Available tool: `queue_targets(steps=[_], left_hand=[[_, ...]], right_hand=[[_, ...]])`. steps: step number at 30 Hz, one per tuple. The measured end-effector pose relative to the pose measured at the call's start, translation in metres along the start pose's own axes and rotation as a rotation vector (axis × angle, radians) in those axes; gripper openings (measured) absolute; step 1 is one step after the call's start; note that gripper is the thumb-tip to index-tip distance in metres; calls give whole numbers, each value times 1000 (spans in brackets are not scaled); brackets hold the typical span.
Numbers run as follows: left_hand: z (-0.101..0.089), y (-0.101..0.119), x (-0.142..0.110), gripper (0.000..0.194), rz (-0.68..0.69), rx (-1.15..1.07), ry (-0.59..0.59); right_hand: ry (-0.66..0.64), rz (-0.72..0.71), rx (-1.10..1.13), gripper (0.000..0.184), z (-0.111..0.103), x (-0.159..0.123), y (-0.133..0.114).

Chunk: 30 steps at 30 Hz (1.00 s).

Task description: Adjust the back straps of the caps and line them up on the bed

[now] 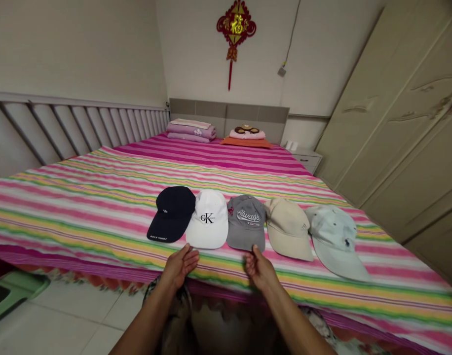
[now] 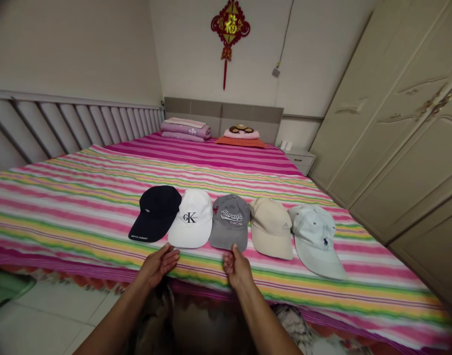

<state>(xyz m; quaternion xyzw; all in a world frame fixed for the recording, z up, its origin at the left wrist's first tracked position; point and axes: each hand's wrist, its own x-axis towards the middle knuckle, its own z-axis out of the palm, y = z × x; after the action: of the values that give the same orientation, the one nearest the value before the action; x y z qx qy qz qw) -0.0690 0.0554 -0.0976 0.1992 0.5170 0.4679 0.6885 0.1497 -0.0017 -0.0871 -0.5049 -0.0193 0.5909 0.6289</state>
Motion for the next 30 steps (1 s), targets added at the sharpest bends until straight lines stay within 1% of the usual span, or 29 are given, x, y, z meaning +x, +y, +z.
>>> queue_targets(steps=[4,9,14,16,18,20,22,24,27,30], left_hand=[[15,-3,5,9,22,-75,-14],[22,-10,11,16,54,-83,-19],[27,-13,8,17,53,-69,-41],[22,-11,5,14,33,-40,-58],[12,-7,4,11,25,0,-54],[-2,0,6,10,62,-21,24],[-15,10,10,10,138,-120,150],[-25,21,16,11,203,-186,230],[-31,33,24,13,241,-152,240],[-29,34,27,15,257,-108,233]], right_hand=[[3,10,90,23,-7,7,-11],[9,-24,143,22,-20,7,-9],[11,-46,157,21,-25,6,-6],[1,-32,147,21,-28,3,-7],[-8,-10,128,21,-34,0,-9],[-11,7,102,18,-42,-4,-10],[-17,12,73,14,-49,-7,-10],[-29,6,41,12,-53,-10,-5],[-48,-2,-16,14,-53,-14,8],[-75,8,-71,21,-48,-20,27]])
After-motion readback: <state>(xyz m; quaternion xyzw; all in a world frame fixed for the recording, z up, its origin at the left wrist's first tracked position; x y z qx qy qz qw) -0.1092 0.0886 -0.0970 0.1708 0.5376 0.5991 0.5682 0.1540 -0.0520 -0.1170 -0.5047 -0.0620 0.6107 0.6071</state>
